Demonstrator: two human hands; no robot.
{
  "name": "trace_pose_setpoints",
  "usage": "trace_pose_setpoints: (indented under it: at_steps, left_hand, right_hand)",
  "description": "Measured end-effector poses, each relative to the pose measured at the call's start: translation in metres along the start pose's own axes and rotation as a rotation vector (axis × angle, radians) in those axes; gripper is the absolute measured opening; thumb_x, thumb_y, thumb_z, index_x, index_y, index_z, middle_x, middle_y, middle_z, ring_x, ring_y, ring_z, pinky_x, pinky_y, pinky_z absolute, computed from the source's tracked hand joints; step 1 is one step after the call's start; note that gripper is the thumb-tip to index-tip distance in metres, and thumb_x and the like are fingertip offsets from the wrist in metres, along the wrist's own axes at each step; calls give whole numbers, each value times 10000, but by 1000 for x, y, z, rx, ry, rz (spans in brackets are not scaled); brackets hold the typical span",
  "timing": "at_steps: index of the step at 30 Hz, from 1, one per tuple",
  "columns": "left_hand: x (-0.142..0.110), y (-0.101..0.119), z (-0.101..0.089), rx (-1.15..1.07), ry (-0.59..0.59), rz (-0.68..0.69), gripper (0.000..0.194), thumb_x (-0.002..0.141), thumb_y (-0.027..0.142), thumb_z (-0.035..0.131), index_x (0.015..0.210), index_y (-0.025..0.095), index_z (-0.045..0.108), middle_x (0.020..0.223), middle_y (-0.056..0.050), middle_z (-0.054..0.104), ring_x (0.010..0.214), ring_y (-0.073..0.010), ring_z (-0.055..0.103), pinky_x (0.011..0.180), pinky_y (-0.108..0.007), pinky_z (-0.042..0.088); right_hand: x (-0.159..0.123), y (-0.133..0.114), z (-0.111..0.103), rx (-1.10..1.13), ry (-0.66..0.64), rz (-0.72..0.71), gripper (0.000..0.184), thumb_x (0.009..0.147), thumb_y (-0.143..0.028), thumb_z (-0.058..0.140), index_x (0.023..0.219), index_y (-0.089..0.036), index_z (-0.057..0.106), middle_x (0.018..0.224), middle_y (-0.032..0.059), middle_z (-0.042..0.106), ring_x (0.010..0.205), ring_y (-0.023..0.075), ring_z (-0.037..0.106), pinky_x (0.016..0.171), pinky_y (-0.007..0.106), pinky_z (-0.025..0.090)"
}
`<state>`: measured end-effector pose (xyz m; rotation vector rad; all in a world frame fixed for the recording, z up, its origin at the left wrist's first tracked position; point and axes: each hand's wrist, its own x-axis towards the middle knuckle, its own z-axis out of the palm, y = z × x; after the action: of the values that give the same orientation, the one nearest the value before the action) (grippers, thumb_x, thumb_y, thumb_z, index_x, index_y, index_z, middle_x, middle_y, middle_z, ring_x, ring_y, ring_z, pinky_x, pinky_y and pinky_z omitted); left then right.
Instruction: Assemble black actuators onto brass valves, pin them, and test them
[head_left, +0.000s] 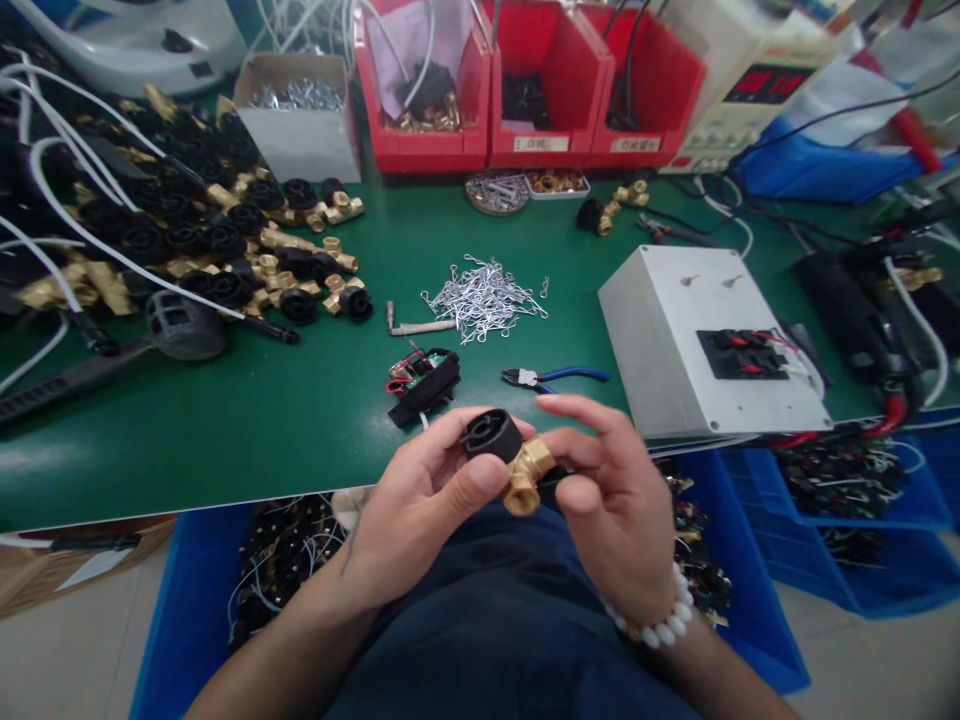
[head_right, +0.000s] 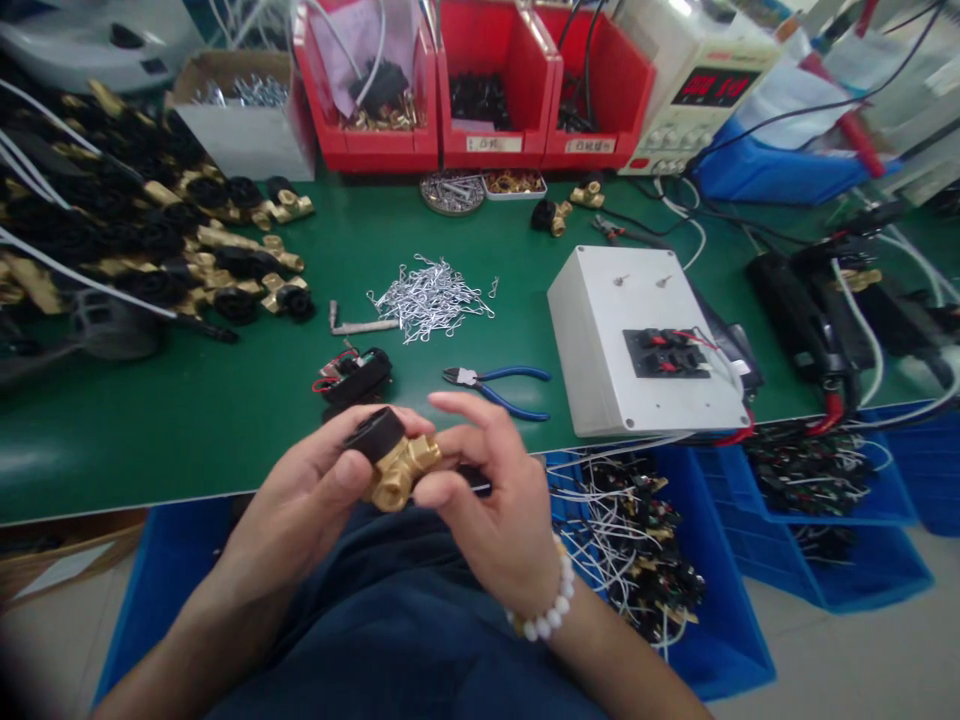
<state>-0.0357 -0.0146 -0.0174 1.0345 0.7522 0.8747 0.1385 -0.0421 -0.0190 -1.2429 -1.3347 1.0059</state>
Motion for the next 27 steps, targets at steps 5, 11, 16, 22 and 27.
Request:
trace_pose_setpoints:
  at_steps: [5,11,16,22,27]
  left_hand:
    - [2,-4,2,-325,-1,-24,365,924,504,686,1143,212,687,1054,-32,732,692,-92,700,666,-208,586]
    - [0,-5,-6,-30,59,92,355,955,514,634,1141,211,654,1052,-40,700,737,-99,682,695,-217,572]
    - [2,-7,-9,54,-79,66,442,915,633,607,1051,221,687,1306,-119,661,1200,-269,636,1005,-392,532]
    - [3,-15,-9,-301,-243,-93,457,853,635,671,961,191,667,910,-88,658,724,-159,622,624,-267,516]
    - [2,-8,-20,-66,-98,68,416,905,619,624,1028,229,698,1121,-92,695,964,-206,673,803,-317,566]
  right_hand:
    - [37,48,-30,-753,185,-14,339,869,-506,682,959,-181,654,1009,143,667,1022,311,600,948,516,471]
    - [33,31,-36,-489,10,109,259,965,-449,546,936,-193,574,725,16,585,657,148,547,635,289,465]
    - [20,-9,-26,404,-163,447,302,950,-468,640,892,-188,544,600,-81,390,469,42,258,455,189,249]
    - [22,-5,-27,677,-390,662,283,951,-429,663,909,-158,594,584,-97,369,440,11,159,421,152,176]
    - [22,-15,-32,903,-355,584,307,985,-482,602,855,-209,655,495,-117,180,396,31,45,366,126,169]
